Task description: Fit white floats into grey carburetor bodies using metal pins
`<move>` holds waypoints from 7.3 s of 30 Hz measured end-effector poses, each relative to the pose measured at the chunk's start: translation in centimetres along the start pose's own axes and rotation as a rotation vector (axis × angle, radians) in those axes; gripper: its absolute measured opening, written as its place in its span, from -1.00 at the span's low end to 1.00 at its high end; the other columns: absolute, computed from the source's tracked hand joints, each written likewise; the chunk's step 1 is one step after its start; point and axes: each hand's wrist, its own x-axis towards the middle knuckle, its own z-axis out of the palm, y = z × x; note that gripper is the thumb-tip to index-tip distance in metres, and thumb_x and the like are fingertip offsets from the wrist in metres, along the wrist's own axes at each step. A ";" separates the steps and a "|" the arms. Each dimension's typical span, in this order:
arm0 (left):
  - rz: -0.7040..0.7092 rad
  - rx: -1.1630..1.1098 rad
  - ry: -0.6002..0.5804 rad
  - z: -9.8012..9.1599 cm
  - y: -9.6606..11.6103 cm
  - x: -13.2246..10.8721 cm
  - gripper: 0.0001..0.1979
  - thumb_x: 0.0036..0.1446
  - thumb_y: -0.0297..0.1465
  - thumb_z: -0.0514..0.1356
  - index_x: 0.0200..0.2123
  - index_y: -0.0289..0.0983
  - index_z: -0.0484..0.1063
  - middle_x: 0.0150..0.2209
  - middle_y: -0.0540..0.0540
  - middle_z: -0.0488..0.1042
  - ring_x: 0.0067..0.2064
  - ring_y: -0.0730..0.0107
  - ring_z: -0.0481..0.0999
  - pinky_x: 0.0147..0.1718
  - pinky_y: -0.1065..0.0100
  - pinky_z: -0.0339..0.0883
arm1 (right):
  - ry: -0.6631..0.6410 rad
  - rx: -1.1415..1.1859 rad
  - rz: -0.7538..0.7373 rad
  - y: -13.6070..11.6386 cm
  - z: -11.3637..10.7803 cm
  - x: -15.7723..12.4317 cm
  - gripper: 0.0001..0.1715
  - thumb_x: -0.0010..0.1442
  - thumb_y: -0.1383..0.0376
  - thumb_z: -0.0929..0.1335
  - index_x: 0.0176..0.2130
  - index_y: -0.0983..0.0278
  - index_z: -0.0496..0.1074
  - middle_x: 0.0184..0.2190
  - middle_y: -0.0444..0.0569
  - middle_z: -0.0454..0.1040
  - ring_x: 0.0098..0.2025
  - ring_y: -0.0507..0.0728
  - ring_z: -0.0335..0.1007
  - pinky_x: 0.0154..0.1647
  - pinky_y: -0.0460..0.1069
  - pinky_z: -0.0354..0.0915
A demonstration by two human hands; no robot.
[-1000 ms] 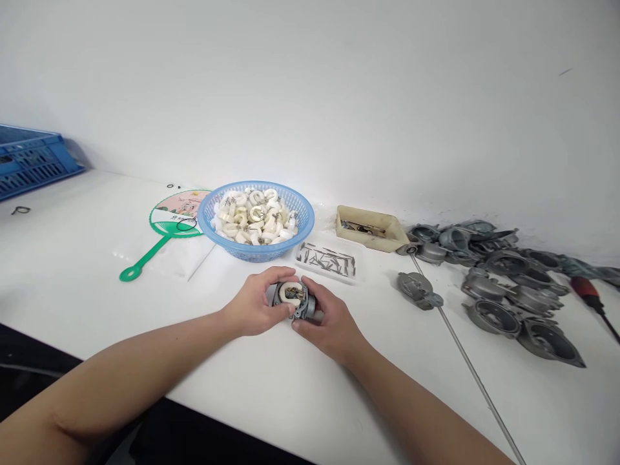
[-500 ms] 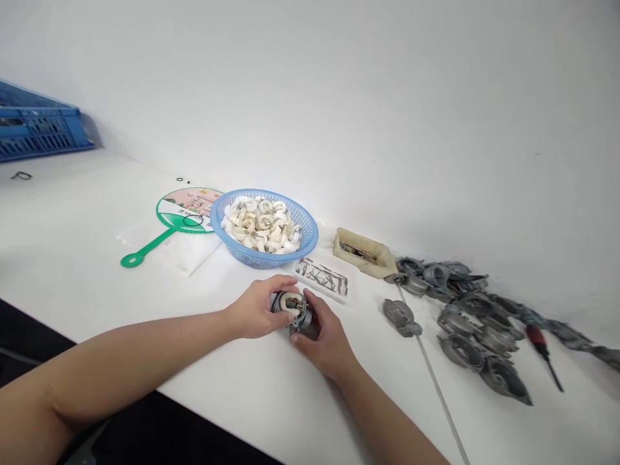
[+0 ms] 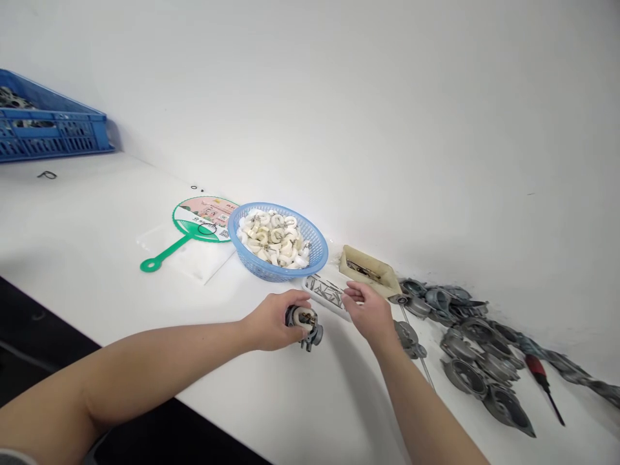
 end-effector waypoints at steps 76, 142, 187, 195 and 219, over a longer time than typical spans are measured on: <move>0.063 0.145 0.029 -0.4 0.7 -0.4 -0.47 -0.14 -0.44 0.24 -0.01 -0.25 0.31 -0.11 -0.07 0.49 -0.11 0.25 0.46 -0.09 0.28 0.34 | 0.506 0.286 0.204 -8.0 3.3 -11.5 -0.87 -0.03 0.24 0.38 -0.45 0.28 0.44 -0.60 -0.12 0.45 -0.55 0.06 0.37 -0.50 -0.09 0.28; 0.045 0.073 0.011 -0.5 0.3 0.0 -0.44 -0.16 -0.39 0.26 0.00 -0.29 0.30 -0.14 -0.09 0.49 -0.15 0.25 0.47 -0.15 0.27 0.36 | 0.315 0.397 -0.235 -5.9 4.3 -9.9 -0.93 0.07 0.33 0.38 -0.39 0.23 0.51 -0.46 -0.07 0.46 -0.43 0.06 0.40 -0.46 -0.06 0.35; 0.225 0.436 -0.303 -2.5 1.8 2.0 -0.55 -0.08 -0.52 0.19 -0.04 -0.26 0.26 -0.10 -0.15 0.46 -0.05 0.14 0.40 -0.04 0.16 0.21 | 0.245 0.499 -0.115 -5.4 5.0 -10.0 -0.56 0.00 0.27 0.38 -0.07 0.26 0.38 -0.19 0.06 0.48 -0.17 0.23 0.46 -0.09 0.19 0.40; 0.054 0.219 -0.238 -2.3 1.6 0.7 -0.49 -0.07 -0.49 0.18 0.00 -0.24 0.17 -0.14 -0.13 0.47 -0.18 0.24 0.47 -0.22 0.24 0.33 | 0.263 0.543 -0.260 -5.3 4.8 -9.9 -0.61 0.04 0.29 0.37 -0.08 0.23 0.39 -0.15 0.06 0.46 -0.12 0.23 0.41 -0.06 0.17 0.37; -0.188 0.130 -0.174 -1.9 2.5 -0.4 -0.31 -0.16 -0.38 0.30 0.09 -0.19 0.16 -0.05 -0.11 0.47 -0.43 0.42 0.48 -0.48 0.40 0.34 | -0.056 1.052 -0.026 -3.7 5.1 -10.1 -0.54 -0.02 0.28 0.47 -0.09 0.22 0.39 -0.14 0.08 0.47 -0.12 0.25 0.42 -0.17 0.16 0.41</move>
